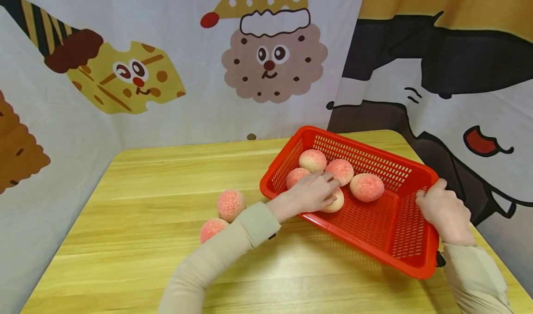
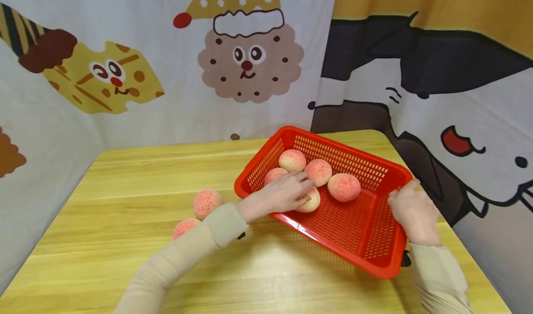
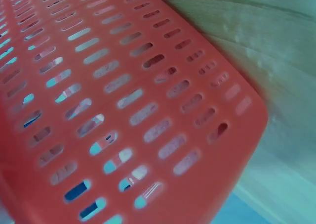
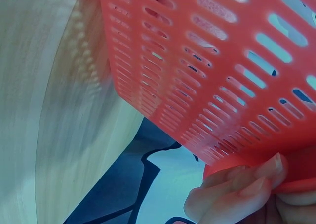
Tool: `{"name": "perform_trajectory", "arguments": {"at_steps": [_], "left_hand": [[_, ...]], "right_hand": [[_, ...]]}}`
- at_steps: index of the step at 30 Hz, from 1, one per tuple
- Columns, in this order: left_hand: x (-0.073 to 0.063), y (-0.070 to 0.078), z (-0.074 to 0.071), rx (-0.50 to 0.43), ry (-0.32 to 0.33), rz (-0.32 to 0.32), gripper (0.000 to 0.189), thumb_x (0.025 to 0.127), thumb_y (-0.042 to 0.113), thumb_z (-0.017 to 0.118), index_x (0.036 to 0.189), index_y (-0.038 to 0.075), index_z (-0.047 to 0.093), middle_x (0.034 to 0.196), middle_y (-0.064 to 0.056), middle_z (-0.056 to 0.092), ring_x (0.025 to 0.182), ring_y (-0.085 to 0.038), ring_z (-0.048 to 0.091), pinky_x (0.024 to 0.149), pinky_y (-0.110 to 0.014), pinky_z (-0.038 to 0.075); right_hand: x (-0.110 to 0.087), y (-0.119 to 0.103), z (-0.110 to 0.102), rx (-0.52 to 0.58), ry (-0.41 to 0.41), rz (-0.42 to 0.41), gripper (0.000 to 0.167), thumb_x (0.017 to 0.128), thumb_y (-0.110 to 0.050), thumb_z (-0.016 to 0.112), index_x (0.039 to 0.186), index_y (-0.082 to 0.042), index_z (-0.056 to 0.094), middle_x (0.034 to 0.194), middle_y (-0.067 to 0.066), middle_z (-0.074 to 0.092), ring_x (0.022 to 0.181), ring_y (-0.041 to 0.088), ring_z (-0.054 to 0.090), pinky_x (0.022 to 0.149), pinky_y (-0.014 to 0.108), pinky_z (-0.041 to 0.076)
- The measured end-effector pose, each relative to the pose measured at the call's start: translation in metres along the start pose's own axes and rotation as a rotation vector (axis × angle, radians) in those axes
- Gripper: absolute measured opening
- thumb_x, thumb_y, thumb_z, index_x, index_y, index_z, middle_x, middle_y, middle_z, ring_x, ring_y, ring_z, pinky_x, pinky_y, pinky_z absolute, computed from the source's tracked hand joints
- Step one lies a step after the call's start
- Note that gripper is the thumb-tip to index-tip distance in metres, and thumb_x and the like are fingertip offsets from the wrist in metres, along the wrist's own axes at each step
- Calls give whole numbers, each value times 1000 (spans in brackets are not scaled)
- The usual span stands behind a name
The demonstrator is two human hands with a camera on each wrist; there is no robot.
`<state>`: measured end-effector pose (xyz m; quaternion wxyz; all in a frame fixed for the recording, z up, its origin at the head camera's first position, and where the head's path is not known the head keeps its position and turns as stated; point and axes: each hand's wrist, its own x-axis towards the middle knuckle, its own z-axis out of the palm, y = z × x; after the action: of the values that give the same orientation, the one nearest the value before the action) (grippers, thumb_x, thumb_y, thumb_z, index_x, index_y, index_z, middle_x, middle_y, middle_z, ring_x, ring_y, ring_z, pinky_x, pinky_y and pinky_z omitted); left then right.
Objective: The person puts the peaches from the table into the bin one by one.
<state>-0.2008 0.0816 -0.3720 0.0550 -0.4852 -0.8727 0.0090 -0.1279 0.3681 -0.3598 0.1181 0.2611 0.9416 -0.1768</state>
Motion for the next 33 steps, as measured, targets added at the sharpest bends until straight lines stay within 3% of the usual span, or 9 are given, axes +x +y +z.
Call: {"name": "perform_trajectory", "arguments": {"at_steps": [7, 14, 17, 24, 29, 33], "left_hand": [[-20, -4, -9, 36, 61, -28, 26, 97, 33, 51, 115, 18, 62, 108, 1, 61, 94, -18, 57, 81, -27, 49], [-51, -15, -17, 51, 115, -59, 18, 94, 29, 56, 104, 16, 63, 103, -1, 62, 93, -20, 59, 81, -28, 50], [-68, -23, -22, 23, 119, -103, 16, 93, 27, 58, 102, 15, 63, 100, -2, 61, 87, -21, 57, 72, -28, 50], [-107, -47, -28, -77, 184, -181, 11, 89, 17, 63, 93, 7, 60, 85, -5, 60, 75, -20, 55, 66, -31, 50], [-129, -63, -32, -129, 130, -241, 10, 91, 16, 61, 92, 7, 59, 82, -4, 58, 73, -18, 56, 63, -29, 50], [-140, -70, -35, -141, -17, -337, 23, 90, 23, 64, 105, 5, 61, 94, -8, 62, 85, -26, 60, 69, -36, 53]], "right_hand": [[0, 1, 0, -8, 13, -8, 58, 97, -24, 35, 124, 24, 16, 78, 29, 52, 50, 24, 60, 48, 37, 51], [0, 2, 0, -4, 12, -13, 58, 97, -24, 35, 124, 23, 16, 78, 29, 52, 50, 24, 59, 48, 37, 51], [0, 3, 0, -2, 12, -14, 59, 97, -24, 36, 124, 24, 15, 78, 29, 52, 49, 23, 59, 48, 37, 52], [1, 2, 1, -8, 16, -18, 60, 97, -24, 36, 125, 24, 15, 78, 29, 52, 50, 23, 59, 48, 37, 51], [1, 2, 1, -2, 7, -12, 60, 97, -24, 36, 126, 24, 14, 79, 29, 52, 50, 23, 60, 48, 37, 52], [1, 1, 1, -4, 6, -8, 59, 97, -24, 36, 126, 24, 14, 78, 29, 51, 51, 24, 59, 48, 36, 51]]}}
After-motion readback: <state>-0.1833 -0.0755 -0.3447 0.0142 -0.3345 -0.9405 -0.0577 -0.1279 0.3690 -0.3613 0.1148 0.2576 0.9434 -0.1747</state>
